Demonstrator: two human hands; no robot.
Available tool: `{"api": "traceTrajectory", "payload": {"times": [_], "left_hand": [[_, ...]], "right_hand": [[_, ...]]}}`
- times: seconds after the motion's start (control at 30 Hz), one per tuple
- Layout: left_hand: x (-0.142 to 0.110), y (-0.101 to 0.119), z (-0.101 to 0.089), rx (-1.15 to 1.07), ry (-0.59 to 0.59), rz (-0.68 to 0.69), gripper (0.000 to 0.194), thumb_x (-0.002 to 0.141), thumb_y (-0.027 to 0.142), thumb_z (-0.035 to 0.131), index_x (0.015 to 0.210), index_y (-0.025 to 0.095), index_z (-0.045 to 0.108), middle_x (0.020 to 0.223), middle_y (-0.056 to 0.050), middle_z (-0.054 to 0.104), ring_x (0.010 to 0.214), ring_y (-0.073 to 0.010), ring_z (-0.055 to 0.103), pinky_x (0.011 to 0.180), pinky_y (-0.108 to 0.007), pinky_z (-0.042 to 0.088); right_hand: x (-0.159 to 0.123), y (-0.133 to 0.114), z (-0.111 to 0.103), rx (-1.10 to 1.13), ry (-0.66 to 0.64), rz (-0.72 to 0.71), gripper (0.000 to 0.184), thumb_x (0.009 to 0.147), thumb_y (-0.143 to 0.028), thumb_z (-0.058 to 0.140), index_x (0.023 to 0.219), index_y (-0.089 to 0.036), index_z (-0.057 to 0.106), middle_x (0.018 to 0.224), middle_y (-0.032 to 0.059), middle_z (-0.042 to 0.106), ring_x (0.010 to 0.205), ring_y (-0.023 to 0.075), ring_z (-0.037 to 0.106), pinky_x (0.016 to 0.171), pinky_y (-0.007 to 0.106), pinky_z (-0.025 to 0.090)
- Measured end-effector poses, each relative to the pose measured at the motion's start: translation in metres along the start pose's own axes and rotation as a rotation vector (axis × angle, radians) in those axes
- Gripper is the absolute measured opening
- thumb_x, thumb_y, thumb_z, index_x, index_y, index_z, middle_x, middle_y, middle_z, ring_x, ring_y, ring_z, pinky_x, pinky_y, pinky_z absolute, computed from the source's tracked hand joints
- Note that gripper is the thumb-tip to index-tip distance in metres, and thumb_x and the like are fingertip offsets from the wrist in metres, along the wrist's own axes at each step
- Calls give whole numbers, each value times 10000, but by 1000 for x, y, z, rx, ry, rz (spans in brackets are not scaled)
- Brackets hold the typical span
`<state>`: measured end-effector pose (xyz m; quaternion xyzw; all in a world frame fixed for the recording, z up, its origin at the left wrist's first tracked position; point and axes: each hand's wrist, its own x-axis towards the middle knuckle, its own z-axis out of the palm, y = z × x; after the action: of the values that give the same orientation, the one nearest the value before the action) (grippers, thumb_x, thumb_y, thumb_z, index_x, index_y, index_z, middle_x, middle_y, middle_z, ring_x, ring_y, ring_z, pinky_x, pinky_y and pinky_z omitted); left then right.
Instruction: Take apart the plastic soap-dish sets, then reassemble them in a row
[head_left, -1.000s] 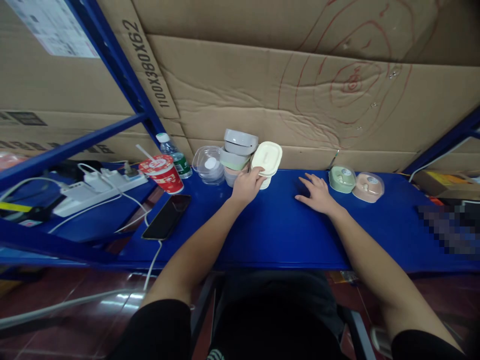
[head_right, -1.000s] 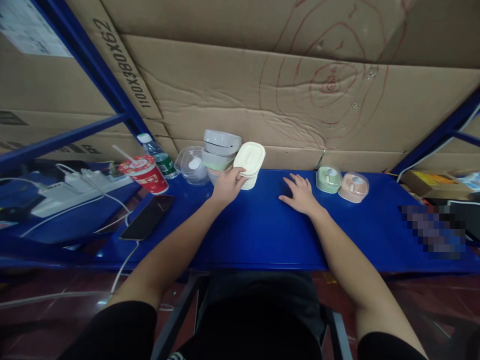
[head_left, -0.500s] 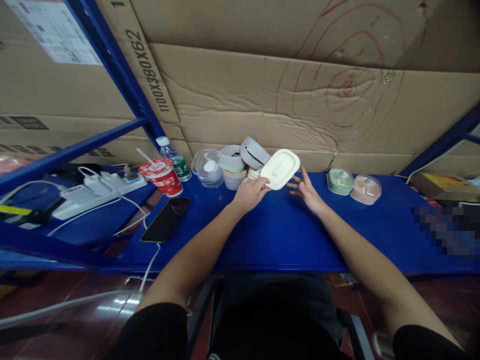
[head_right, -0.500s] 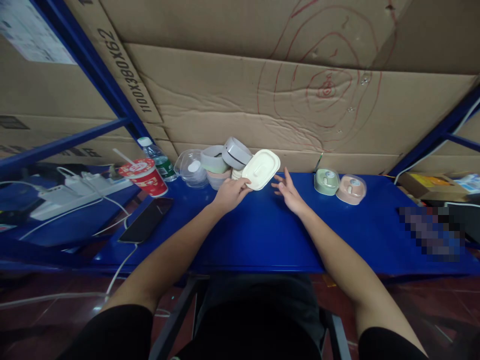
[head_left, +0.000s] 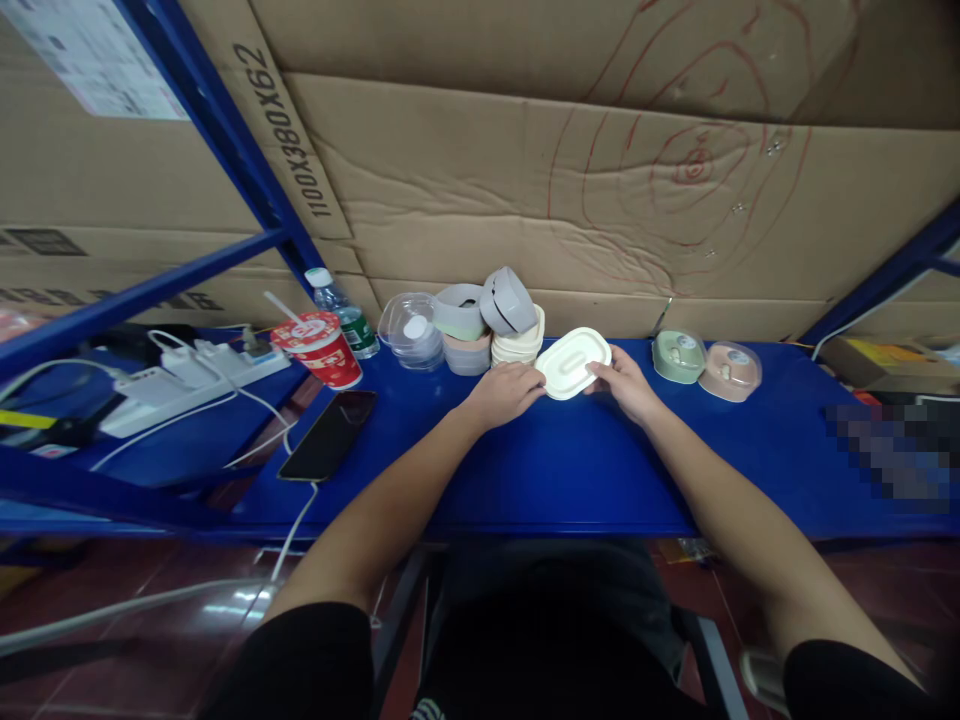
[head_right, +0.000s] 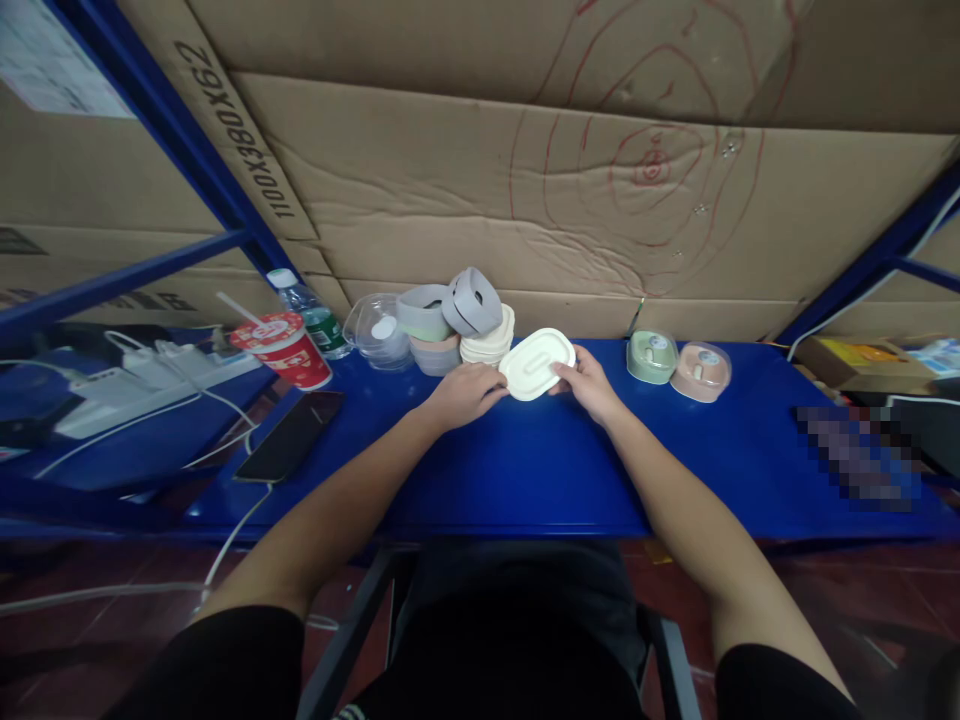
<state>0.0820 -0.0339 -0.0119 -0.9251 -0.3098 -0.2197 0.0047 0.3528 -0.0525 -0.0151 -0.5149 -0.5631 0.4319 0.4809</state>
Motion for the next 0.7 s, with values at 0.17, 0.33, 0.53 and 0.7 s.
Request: {"api": "traceTrajectory", "payload": {"times": [0.17,0.33,0.53,0.7], "left_hand": [[-1,2,-4,-10,93,-66,302,1059,383,584,1257,194,712,1017,-82,785,1027,-269,726,975,-436,524],[5,-2,-28,151,361,-266,320,1039,420,578,1214,221,757,1279,-172,723,1216,-350,657,1067,-536,470],[17,-9,-60,233,496,-360,503,958,529,693,1392,276,664,1648,-153,478,1561,-439,368,1244,-630,264],[37,-14,-69,229,495,-371,726,895,665,730,1491,273,594,1732,-166,361,1618,-461,249,1271,-623,212]], "right_hand": [[-4,6,-13,-51,-90,88,741,869,-502,770,1476,-210,460,771,8,738,558,216,691,611,420,654],[-8,4,-11,-236,-225,50,683,879,-521,763,1436,-185,558,738,3,712,521,182,616,507,346,548],[-11,2,-13,-635,-255,-124,555,908,-623,714,1258,-194,743,765,24,734,670,197,666,610,316,467],[-14,-3,-16,-955,-278,-119,436,940,-651,679,916,-230,786,837,46,795,771,225,725,661,316,434]]}}
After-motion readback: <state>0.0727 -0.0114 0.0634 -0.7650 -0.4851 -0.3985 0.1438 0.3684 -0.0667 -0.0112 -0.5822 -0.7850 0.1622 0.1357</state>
